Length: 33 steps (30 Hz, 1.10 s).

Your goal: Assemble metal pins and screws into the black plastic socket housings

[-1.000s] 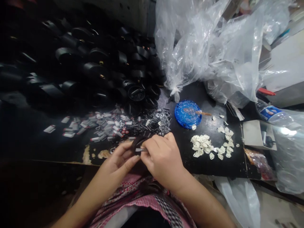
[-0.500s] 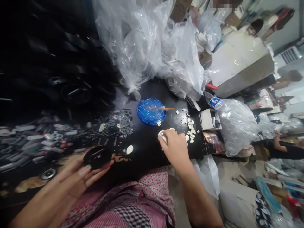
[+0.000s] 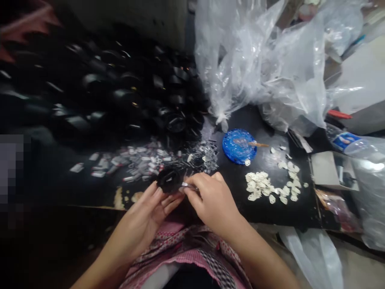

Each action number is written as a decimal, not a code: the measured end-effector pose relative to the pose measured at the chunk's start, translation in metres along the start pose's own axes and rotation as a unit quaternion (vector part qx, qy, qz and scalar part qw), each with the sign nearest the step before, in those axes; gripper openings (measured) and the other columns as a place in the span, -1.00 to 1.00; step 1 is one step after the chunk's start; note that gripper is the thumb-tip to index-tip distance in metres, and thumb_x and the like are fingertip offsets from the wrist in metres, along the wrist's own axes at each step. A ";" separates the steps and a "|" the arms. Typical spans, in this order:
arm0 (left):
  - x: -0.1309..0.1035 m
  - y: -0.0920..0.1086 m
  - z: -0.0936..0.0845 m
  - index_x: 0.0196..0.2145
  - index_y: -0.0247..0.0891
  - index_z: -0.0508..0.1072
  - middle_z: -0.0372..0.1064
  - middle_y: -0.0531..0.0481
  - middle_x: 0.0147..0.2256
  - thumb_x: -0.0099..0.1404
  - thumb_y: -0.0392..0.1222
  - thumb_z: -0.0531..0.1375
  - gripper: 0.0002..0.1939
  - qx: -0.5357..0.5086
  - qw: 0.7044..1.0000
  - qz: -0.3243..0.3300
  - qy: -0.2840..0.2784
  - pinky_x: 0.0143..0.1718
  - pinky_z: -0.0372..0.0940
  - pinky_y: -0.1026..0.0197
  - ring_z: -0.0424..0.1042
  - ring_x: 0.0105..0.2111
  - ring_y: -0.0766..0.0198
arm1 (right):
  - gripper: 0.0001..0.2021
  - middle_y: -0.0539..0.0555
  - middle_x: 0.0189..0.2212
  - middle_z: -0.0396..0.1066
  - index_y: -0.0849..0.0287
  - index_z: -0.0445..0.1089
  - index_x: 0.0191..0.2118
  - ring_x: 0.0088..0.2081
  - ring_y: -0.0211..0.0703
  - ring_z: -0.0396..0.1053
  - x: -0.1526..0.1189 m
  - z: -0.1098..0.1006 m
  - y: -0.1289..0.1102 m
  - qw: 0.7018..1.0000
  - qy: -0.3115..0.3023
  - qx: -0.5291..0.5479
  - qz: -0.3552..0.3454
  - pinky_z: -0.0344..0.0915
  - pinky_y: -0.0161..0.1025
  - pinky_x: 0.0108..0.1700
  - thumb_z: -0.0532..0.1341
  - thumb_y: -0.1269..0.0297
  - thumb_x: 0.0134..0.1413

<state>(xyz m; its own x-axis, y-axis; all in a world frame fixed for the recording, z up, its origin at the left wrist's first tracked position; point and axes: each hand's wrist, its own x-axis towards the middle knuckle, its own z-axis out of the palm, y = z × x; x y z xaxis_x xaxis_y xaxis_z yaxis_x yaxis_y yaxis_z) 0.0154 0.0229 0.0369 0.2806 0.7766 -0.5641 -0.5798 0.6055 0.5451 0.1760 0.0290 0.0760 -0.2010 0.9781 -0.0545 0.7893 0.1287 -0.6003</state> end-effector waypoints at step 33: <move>0.001 0.006 -0.009 -0.06 -0.09 0.47 0.56 0.01 -0.10 0.32 -0.13 0.26 -0.77 0.090 0.993 0.055 -0.047 0.02 0.36 0.16 0.51 -0.05 0.18 | -0.82 0.02 -0.34 0.51 0.15 0.45 -0.19 -0.33 -0.21 0.40 0.009 -0.001 -0.005 0.991 0.034 -0.011 -0.130 0.08 -0.16 -0.24 0.15 0.51 0.20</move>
<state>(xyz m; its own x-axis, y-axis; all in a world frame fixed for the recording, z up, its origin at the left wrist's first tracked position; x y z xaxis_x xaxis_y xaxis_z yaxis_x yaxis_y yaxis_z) 0.0054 0.0257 0.0343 0.2986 0.8472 -0.4394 -0.4662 0.5312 0.7074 0.1711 0.0378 0.0792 -0.3608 0.9198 0.1541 0.7280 0.3810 -0.5700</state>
